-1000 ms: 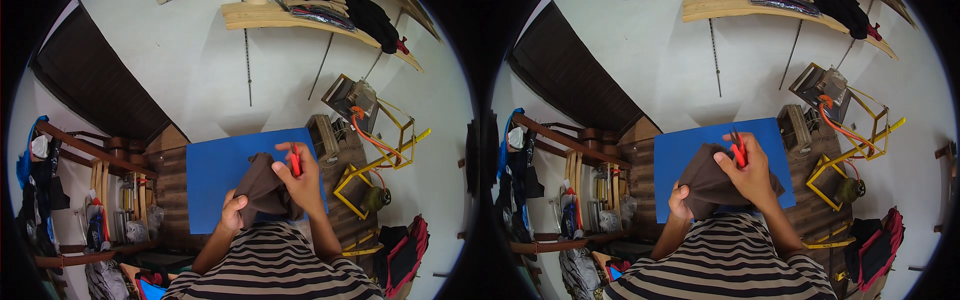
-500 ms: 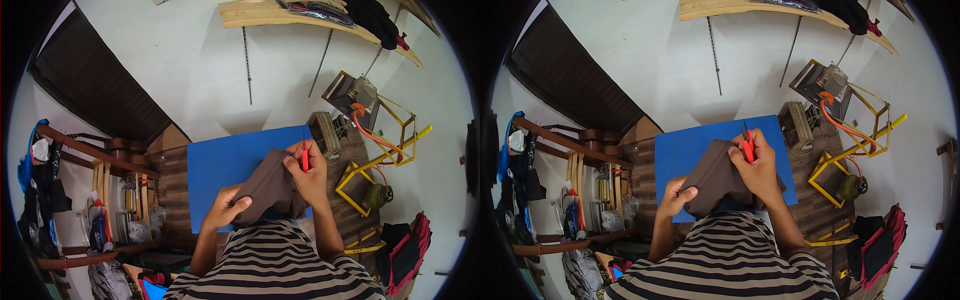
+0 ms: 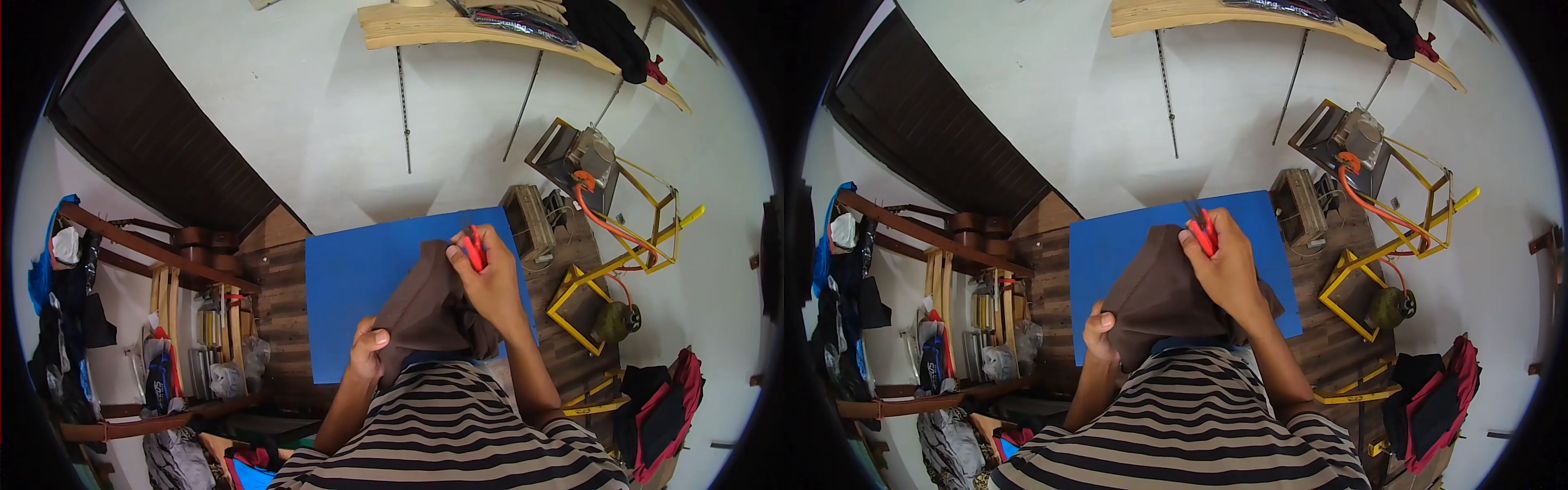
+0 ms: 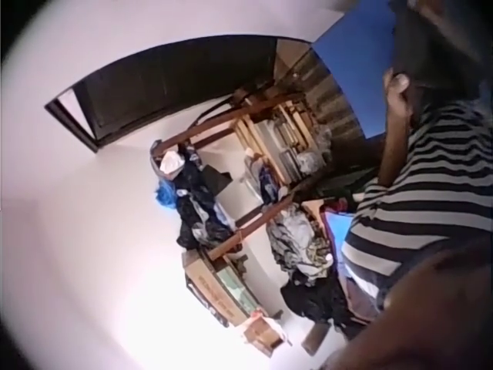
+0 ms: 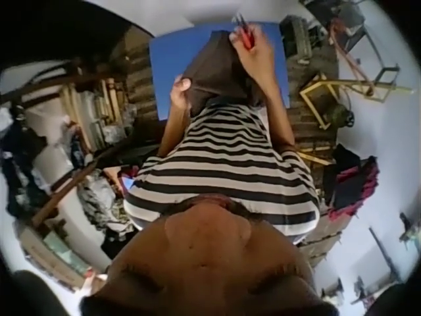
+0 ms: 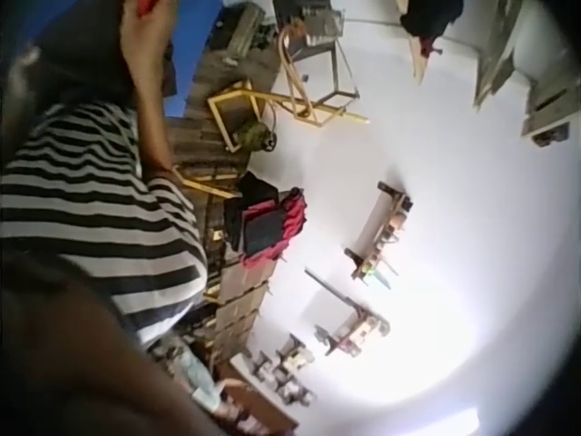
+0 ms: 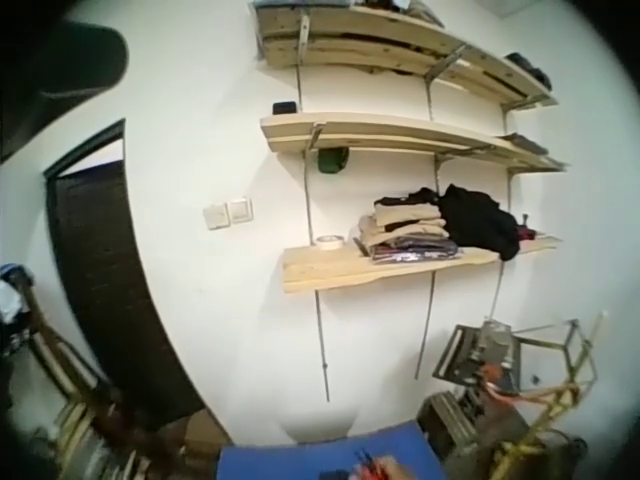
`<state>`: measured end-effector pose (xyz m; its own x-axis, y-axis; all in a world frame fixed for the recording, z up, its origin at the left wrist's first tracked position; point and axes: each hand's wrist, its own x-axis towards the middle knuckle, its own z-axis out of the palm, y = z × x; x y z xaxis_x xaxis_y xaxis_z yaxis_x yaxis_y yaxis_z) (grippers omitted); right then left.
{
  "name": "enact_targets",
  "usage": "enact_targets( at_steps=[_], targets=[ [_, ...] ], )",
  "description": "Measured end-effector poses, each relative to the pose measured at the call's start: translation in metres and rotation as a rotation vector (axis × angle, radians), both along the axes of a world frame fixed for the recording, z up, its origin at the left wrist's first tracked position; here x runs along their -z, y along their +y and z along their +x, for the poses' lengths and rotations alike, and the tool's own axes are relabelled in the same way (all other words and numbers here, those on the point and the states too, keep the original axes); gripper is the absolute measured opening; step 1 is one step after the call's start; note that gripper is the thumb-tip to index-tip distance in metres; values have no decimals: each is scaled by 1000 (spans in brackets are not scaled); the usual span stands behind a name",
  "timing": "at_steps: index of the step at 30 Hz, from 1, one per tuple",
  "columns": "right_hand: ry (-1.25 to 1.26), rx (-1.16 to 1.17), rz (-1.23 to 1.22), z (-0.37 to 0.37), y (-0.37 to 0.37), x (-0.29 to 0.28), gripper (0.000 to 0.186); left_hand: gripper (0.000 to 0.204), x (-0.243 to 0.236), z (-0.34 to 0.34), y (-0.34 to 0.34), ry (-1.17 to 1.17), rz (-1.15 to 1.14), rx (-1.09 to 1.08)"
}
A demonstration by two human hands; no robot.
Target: Cutting a piece of brown fabric using a pair of red scissors on a blue table.
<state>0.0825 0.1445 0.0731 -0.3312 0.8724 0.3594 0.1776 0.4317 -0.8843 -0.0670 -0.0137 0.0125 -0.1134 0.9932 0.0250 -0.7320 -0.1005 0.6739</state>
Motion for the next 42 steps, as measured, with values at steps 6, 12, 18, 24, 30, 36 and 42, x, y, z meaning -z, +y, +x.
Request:
enact_targets(
  at_steps=[6,12,18,24,30,36,42],
  targets=[
    [-95,-153,59,10,-20,-9,21,75,-9,6,5,-135,-78,-109],
    [-163,-185,141,4,-33,-5,21,74,-10,7,6,-136,-70,-100],
    [-213,-107,178,2,-35,-4,19,74,-13,8,7,-110,-62,-73],
    [-206,-87,299,3,-36,-7,20,60,-13,12,8,-131,-18,-112],
    [-224,-104,298,4,-39,-7,20,57,-9,9,6,-58,-13,-61],
    [-207,-122,286,3,-44,-4,21,56,-9,10,5,-44,-12,-72],
    [-166,-142,311,2,-48,0,21,53,-10,11,6,-24,-15,-77]
  ],
)
